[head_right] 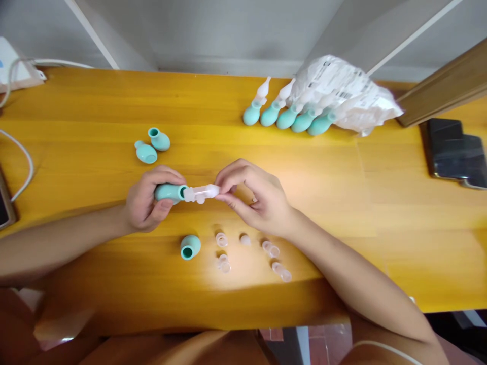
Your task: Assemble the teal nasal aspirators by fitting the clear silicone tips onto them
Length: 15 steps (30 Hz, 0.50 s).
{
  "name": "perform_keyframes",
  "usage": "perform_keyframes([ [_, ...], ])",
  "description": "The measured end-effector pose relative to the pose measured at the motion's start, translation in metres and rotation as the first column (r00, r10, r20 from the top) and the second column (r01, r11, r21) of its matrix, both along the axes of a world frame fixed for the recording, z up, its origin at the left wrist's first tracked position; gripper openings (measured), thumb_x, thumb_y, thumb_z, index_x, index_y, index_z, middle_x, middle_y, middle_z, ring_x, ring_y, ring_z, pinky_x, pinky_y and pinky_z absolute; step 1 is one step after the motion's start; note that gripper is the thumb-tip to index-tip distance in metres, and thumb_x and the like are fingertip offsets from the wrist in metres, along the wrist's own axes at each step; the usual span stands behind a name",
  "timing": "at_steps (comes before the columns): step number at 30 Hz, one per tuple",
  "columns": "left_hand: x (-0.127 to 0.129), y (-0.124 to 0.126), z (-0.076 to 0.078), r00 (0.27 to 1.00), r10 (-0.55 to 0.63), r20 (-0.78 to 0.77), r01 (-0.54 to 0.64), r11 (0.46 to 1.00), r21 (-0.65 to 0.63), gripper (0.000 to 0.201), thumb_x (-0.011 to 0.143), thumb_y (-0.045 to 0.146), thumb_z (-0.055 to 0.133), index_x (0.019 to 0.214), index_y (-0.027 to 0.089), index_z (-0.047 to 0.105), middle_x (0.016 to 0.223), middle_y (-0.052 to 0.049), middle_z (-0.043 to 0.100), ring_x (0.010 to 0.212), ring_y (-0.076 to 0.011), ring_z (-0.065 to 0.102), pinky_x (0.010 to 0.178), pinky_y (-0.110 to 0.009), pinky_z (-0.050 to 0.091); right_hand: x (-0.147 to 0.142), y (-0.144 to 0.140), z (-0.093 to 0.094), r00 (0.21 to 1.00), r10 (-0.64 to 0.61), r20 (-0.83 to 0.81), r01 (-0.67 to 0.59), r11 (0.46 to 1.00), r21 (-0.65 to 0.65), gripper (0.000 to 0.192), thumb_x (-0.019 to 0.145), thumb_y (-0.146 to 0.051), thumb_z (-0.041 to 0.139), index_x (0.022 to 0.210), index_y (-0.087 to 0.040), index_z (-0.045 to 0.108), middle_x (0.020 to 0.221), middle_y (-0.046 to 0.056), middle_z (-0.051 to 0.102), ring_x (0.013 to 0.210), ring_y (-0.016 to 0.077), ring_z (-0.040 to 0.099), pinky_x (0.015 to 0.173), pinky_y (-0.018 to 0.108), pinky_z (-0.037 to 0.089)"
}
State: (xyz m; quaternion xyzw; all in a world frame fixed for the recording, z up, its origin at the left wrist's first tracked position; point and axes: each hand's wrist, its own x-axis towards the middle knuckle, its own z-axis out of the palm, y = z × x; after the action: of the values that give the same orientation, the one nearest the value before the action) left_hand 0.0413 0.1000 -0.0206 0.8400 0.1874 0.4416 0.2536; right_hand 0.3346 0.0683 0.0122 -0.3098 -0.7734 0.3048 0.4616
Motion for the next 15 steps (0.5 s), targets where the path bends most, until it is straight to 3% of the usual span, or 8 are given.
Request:
perform_keyframes([
  [8,0.004,0.0,0.005,0.994,0.041,-0.106,-0.037,0.998,0.046,0.035,0.115,0.033,0.065,0.147,0.02,0.061,0.123,-0.011,0.079,0.106,-0.024,0.075,0.094,-0.038,0.065,-0.003,-0.004,0.008,0.989,-0.037,0.141,0.023,0.994,0.105,0.028,0.108,-0.017,0.075,0.133,-0.03,0.076,0.109,0.008,0.082,0.092,0.0253,0.078,0.08,0.042,0.069],
  [15,0.005,0.001,0.0,0.999,-0.012,-0.041,0.014,0.999,0.051,0.033,0.119,0.036,0.063,0.15,0.025,0.064,0.114,-0.008,0.08,0.098,-0.02,0.076,0.084,-0.032,0.064,-0.005,-0.007,0.012,0.975,-0.044,0.217,0.011,0.989,0.15,0.032,0.108,-0.021,0.08,0.139,-0.03,0.079,0.114,0.009,0.084,0.097,0.0261,0.081,0.083,0.04,0.07],
])
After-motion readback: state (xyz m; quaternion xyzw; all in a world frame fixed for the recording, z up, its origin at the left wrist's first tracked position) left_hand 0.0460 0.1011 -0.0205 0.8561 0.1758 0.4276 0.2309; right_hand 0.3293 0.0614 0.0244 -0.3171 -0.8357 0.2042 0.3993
